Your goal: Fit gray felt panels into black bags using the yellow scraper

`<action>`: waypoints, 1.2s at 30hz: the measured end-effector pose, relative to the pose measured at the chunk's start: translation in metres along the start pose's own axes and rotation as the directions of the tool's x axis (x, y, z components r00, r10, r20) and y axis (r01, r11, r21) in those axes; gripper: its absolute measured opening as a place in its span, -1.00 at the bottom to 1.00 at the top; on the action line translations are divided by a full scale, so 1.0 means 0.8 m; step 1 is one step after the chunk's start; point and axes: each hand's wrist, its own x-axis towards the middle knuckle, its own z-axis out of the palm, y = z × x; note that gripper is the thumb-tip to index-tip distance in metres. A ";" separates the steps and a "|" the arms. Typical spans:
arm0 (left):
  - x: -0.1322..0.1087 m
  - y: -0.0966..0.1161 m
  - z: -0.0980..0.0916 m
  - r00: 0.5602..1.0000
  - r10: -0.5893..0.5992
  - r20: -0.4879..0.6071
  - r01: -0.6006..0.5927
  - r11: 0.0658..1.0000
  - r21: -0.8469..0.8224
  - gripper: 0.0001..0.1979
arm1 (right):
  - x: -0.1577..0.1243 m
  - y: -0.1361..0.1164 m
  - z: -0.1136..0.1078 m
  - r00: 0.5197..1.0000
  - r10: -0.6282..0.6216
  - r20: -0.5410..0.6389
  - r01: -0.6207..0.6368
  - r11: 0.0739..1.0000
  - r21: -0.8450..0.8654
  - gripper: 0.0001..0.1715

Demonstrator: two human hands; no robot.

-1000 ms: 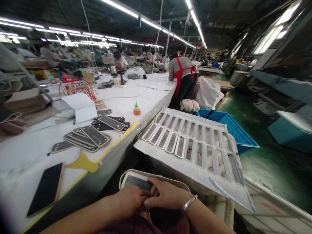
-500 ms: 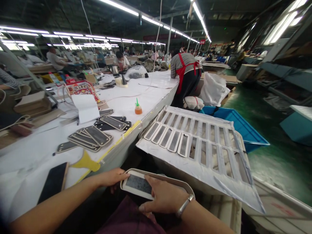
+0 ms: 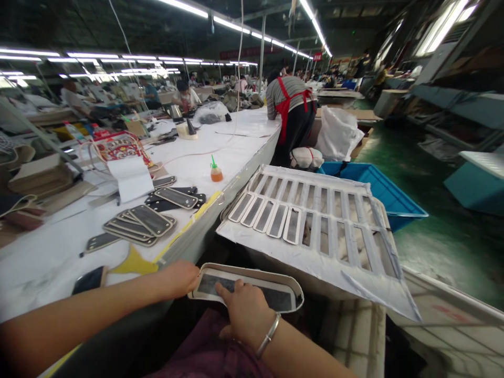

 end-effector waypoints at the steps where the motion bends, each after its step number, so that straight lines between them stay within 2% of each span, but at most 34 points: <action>1: 0.000 0.003 0.006 0.999 -0.009 -0.044 0.009 1.000 0.003 -0.83 | -0.002 -0.001 0.001 1.000 0.011 -0.012 -0.012 1.000 -0.006 0.16; 3: -0.003 0.005 0.022 0.991 -0.035 -0.128 0.032 0.999 -0.025 -0.82 | -0.006 -0.002 0.004 0.999 0.022 -0.040 -0.022 1.000 -0.004 0.15; 6: -0.013 -0.002 0.046 0.967 -0.109 -0.231 0.076 0.986 -0.147 -0.68 | -0.011 0.000 0.011 0.997 0.024 -0.068 -0.023 1.000 0.013 0.13; 9: -0.022 -0.008 0.061 0.949 -0.170 -0.265 0.078 0.943 -0.324 -0.54 | -0.013 0.003 0.014 0.997 0.012 -0.073 -0.011 1.000 0.017 0.14; 12: -0.026 -0.005 0.065 0.975 -0.178 -0.136 0.082 0.851 -0.519 -0.46 | -0.012 0.001 0.014 0.998 0.011 -0.066 -0.010 1.000 0.014 0.14; 15: -0.029 -0.001 0.066 0.988 -0.149 0.024 0.131 0.767 -0.628 -0.40 | -0.018 0.001 0.010 0.999 0.022 -0.048 -0.019 0.999 0.047 0.15; 18: -0.027 -0.006 0.070 0.977 -0.178 0.116 0.205 0.655 -0.727 -0.41 | -0.038 0.017 -0.004 0.998 -0.042 -0.042 0.052 0.962 0.267 0.28; 19: -0.025 -0.010 0.072 0.977 -0.174 0.119 0.204 0.635 -0.745 -0.42 | -0.050 0.026 -0.010 0.996 -0.044 -0.082 0.071 0.929 0.364 0.28; 20: -0.022 -0.013 0.074 0.975 -0.189 0.116 0.211 0.631 -0.747 -0.43 | -0.063 0.037 -0.016 0.988 0.007 -0.153 0.061 0.901 0.430 0.22; 21: -0.019 -0.016 0.076 0.976 -0.194 0.100 0.204 0.649 -0.733 -0.43 | -0.078 0.049 -0.022 0.965 0.110 -0.237 0.011 0.889 0.457 0.13; 22: -0.017 -0.018 0.076 0.978 -0.194 0.078 0.191 0.680 -0.708 -0.44 | -0.092 0.060 -0.025 0.923 0.245 -0.297 -0.091 0.888 0.450 0.01; 24: -0.013 -0.019 0.076 0.985 -0.173 0.031 0.154 0.767 -0.624 -0.45 | -0.116 0.083 -0.026 0.818 0.490 -0.300 -0.366 0.847 0.385 -0.22; 25: -0.012 -0.019 0.075 0.989 -0.146 0.006 0.123 0.811 -0.572 -0.47 | -0.124 0.092 -0.023 0.798 0.555 -0.236 -0.460 0.813 0.356 -0.36; 27: -0.008 -0.018 0.071 0.995 -0.087 -0.042 0.058 0.886 -0.461 -0.50 | -0.130 0.105 -0.012 0.819 0.572 -0.044 -0.527 0.781 0.337 -0.60; 29: -0.002 -0.018 0.067 0.996 -0.025 -0.088 -0.007 0.936 -0.351 -0.55 | -0.127 0.110 0.003 0.848 0.527 0.056 -0.510 0.783 0.356 -0.60; 32: 0.007 -0.019 0.060 0.990 0.045 -0.134 -0.076 0.968 -0.238 -0.58 | -0.121 0.107 0.022 0.857 0.510 0.074 -0.502 0.793 0.345 -0.67; 36: 0.013 -0.022 0.052 0.993 0.072 -0.091 -0.087 0.981 -0.174 -0.59 | -0.121 0.099 0.036 0.872 0.488 0.031 -0.471 0.820 0.324 -0.76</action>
